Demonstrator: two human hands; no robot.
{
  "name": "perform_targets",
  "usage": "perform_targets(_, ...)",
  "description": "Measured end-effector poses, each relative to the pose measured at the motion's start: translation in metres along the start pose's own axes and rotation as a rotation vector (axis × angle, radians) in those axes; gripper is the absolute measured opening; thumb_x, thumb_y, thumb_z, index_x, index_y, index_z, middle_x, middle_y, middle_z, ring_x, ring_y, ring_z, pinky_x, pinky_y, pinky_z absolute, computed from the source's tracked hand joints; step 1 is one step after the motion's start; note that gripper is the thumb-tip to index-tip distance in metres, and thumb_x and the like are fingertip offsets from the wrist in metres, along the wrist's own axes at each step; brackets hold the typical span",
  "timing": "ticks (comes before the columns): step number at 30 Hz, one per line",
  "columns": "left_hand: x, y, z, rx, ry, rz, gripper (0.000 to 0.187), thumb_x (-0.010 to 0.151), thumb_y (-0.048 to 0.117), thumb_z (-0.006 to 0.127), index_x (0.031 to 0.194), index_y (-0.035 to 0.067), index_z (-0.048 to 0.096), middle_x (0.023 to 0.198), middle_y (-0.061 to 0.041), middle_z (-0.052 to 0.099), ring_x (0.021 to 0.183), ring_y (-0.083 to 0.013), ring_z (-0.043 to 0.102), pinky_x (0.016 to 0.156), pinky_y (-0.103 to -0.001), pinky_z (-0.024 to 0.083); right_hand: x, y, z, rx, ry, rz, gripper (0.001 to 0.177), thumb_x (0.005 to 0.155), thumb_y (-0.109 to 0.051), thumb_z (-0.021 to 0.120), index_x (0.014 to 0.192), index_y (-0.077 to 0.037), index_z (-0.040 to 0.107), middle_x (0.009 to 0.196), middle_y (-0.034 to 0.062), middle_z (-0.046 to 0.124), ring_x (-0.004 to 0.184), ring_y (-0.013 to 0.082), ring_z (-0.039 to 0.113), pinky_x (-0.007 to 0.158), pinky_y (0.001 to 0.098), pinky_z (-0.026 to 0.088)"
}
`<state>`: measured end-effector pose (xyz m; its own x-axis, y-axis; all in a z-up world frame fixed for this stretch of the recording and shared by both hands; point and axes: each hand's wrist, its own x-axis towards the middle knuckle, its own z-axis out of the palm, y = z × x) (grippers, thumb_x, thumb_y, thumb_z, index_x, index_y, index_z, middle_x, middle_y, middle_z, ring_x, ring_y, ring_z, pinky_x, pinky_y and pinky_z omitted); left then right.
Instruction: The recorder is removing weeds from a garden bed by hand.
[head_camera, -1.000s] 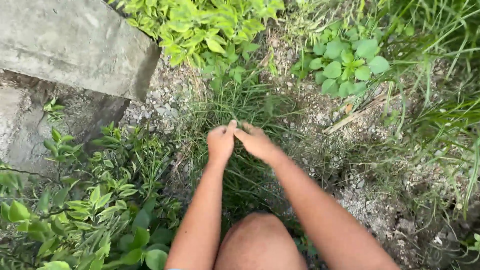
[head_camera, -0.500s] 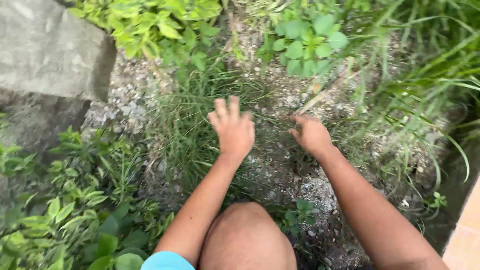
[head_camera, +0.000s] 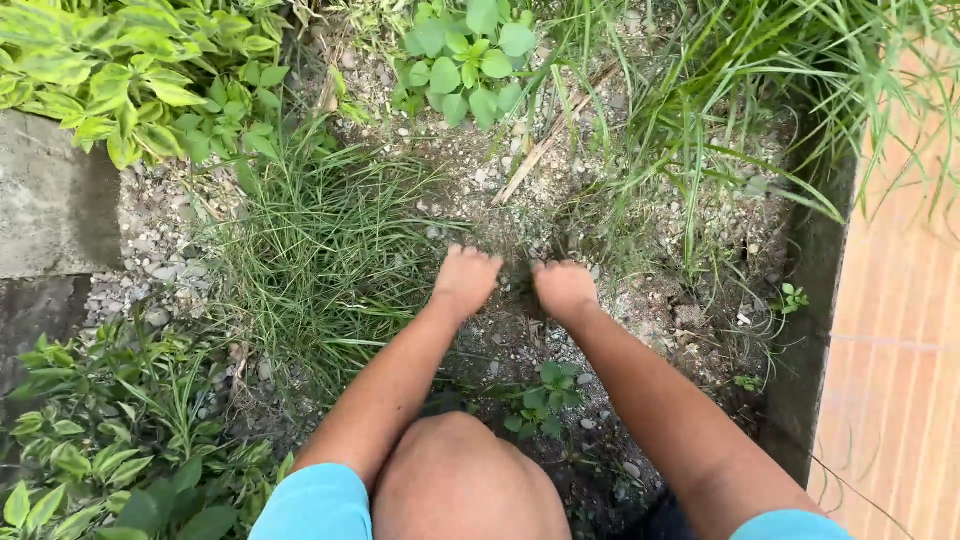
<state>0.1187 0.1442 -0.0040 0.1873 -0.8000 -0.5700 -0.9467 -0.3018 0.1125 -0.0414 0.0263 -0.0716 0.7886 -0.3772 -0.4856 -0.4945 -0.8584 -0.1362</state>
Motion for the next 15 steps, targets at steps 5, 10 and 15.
perform_targets(5,-0.009,0.002,-0.019,-0.244,0.398,0.17,0.093,0.065,0.045,0.078,0.145,0.009,0.047,0.137,-0.022,0.061,0.13,-0.04,0.055,0.107,-0.06,0.041,0.006,-0.036,-0.013,0.582,0.145,-0.024,0.02,0.092,-0.014,0.06,0.109,-0.007,0.068,0.103,0.0198,0.074,0.094,0.0365,0.074,0.088,0.0444,0.059)
perform_targets(10,-0.035,-0.04,-0.037,-0.552,0.297,-0.023,0.048,0.088,0.019,0.06,0.135,0.017,0.055,0.117,-0.019,0.072,0.107,-0.0393,0.069,0.09,-0.05,0.054,0.008,-0.086,-0.07,0.831,0.443,-0.165,0.027,0.091,-0.014,0.066,0.117,-0.008,0.068,0.114,0.0219,0.072,0.107,0.0409,0.067,0.097,0.0472,0.053)
perform_targets(15,-0.068,-0.127,-0.024,-0.298,0.552,-0.641,0.024,0.102,0.036,0.058,0.102,0.012,0.063,0.089,-0.015,0.073,0.08,-0.0409,0.07,0.071,-0.055,0.054,-0.002,-0.113,-0.137,0.643,0.651,-0.296,0.058,0.089,-0.026,0.071,0.14,-0.006,0.053,0.144,0.0202,0.052,0.133,0.0398,0.046,0.11,0.0546,0.034)
